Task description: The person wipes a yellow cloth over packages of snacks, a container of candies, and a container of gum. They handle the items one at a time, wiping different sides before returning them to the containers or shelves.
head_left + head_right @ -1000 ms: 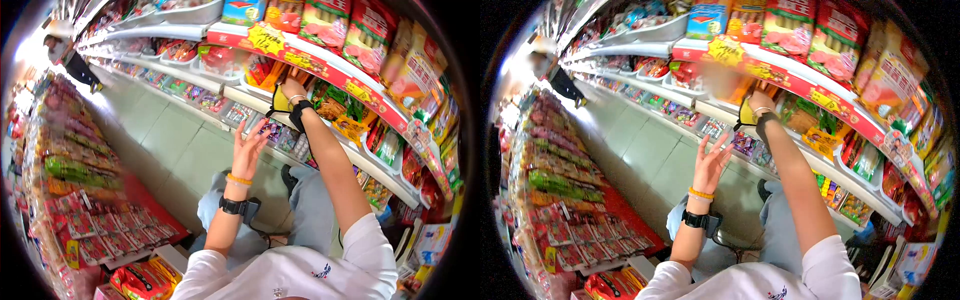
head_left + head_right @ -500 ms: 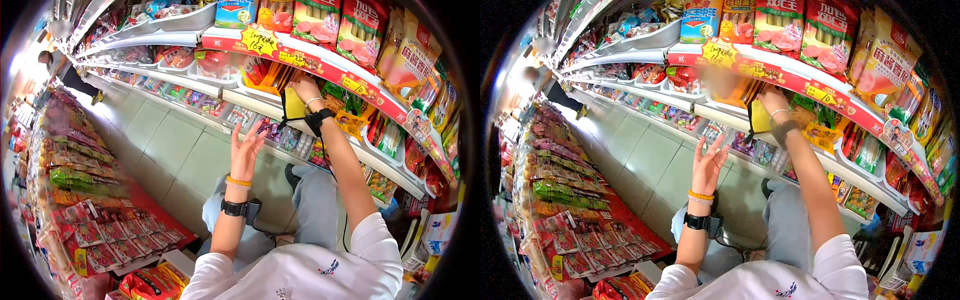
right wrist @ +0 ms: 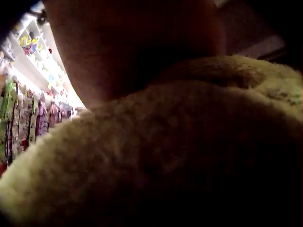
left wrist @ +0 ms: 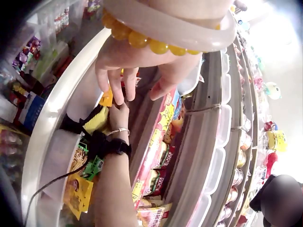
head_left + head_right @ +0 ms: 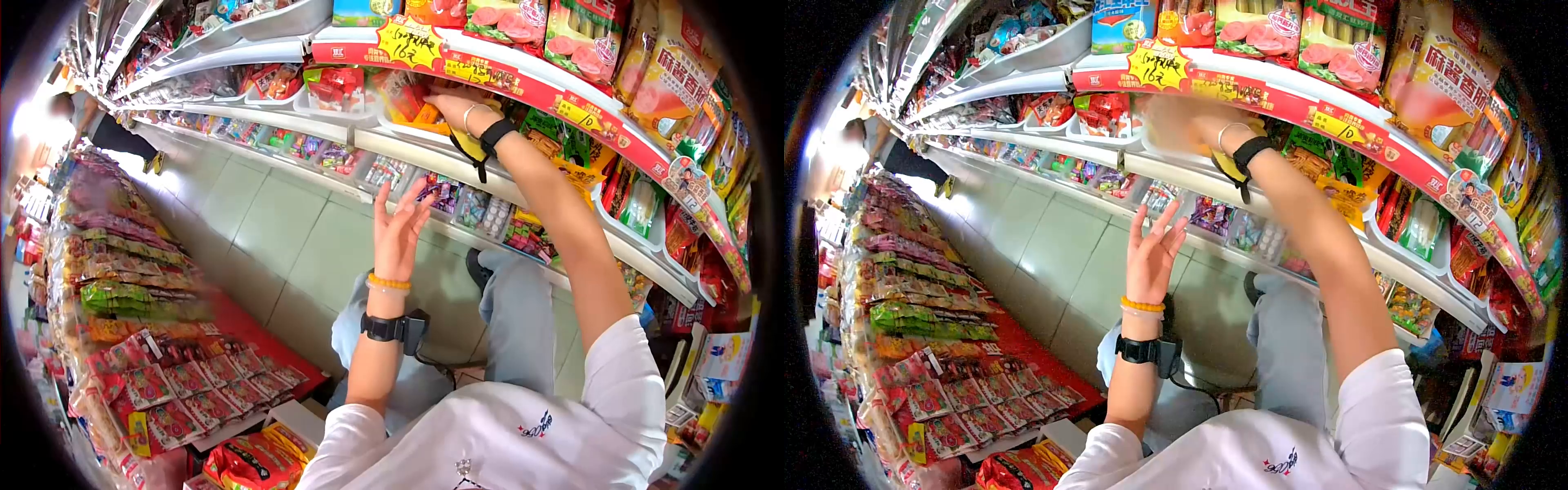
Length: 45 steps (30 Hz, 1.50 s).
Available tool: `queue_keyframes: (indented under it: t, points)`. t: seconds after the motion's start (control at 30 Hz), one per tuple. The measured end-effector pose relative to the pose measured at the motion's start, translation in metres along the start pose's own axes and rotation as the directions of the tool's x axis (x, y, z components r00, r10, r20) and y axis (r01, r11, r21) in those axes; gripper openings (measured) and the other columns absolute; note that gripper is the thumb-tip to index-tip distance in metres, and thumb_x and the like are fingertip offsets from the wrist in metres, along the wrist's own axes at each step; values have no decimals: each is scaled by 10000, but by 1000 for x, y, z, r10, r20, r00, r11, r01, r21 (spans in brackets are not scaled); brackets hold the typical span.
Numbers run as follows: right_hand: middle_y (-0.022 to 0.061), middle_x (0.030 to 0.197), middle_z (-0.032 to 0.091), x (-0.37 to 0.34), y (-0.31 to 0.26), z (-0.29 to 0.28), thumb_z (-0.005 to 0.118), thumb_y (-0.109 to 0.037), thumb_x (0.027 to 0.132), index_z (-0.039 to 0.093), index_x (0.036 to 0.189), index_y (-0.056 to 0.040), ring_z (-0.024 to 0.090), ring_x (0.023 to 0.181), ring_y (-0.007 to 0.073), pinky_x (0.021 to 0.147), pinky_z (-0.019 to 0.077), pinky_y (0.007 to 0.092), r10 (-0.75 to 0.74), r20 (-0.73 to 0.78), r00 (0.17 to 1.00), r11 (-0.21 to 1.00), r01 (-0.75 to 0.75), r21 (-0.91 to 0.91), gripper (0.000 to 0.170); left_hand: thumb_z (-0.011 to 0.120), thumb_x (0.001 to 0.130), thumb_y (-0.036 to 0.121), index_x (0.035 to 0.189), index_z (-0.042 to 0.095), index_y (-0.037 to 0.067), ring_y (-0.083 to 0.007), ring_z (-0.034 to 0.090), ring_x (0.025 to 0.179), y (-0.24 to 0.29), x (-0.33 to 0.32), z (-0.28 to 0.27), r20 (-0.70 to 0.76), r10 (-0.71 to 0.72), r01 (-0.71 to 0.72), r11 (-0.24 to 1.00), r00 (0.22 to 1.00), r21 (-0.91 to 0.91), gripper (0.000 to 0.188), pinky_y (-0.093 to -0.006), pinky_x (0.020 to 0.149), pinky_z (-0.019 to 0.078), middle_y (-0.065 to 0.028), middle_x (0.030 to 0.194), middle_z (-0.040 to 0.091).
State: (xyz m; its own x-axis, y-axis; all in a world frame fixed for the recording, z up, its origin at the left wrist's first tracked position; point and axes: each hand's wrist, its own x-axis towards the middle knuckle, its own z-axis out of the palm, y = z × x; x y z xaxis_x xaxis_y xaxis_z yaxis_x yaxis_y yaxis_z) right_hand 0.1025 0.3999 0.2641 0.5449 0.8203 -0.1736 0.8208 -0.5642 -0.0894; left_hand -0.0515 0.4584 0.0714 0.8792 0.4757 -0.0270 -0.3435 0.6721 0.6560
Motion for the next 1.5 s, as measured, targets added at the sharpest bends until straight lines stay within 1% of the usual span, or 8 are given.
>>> queue_keyframes:
  t: [0.2,0.3,0.4,0.57,0.7,0.87,1.3,1.5]
  points:
    - [88,1340,475,81,79,90,415,-127,897,503,1276,-94,493,1179,289,977,402,374,107,-15,994,976,-102,193,391,565,865,63,1341,315,133,-312,541,1127,1,-1,0,-4,0,0,1000,1000,10,542,-387,952,441,-225,1336,454]
    - [109,1236,552,98,106,132,439,-68,850,563,1191,-76,570,1067,306,875,475,394,38,-186,982,980,-74,-186,363,570,866,68,1345,310,133,-308,542,1127,-1,0,-1,3,-4,3,1000,1000,12,549,-384,962,429,-225,1337,454]
    - [108,1250,539,95,109,147,415,-44,856,595,1147,-97,585,1027,312,848,487,407,-6,-300,954,983,-50,-179,347,576,872,80,1366,279,119,-301,542,1126,-1,1,5,14,1,-2,998,1000,56,577,-374,971,414,-220,1310,481]
    - [200,931,645,52,107,140,483,-212,842,651,1009,-57,603,919,366,817,488,445,314,-575,755,937,-151,314,284,556,891,90,1330,372,62,-262,561,1098,3,31,24,141,249,-286,862,958,419,477,-359,967,407,-176,1223,556]
    - [202,1009,634,57,137,159,542,-255,818,644,998,-28,595,943,384,841,475,461,460,-451,765,863,-267,428,307,594,847,74,1174,529,-22,-271,557,1092,16,96,49,320,307,-432,444,896,785,347,-340,904,441,-233,1143,586]
    - [255,1066,602,73,147,170,569,-332,841,597,1069,32,577,995,399,885,466,444,478,-432,765,840,-255,479,431,640,791,118,1042,592,-49,-334,583,983,-28,205,40,743,355,-656,-350,568,669,305,-403,832,465,-252,1012,611]
    - [170,1375,423,120,186,238,427,-355,907,485,1259,-65,415,1238,316,1034,330,392,349,-504,790,821,2,572,459,715,718,261,1047,613,27,-370,594,940,-70,279,23,659,216,-517,-465,721,718,416,-450,791,492,-220,990,628]
    - [230,1201,552,125,173,201,426,-435,893,538,1182,-17,527,1084,406,924,429,440,483,-490,726,821,-181,542,521,707,730,340,1009,606,21,-332,627,903,-62,253,43,475,156,-378,-417,866,826,436,-407,745,522,-177,995,641]
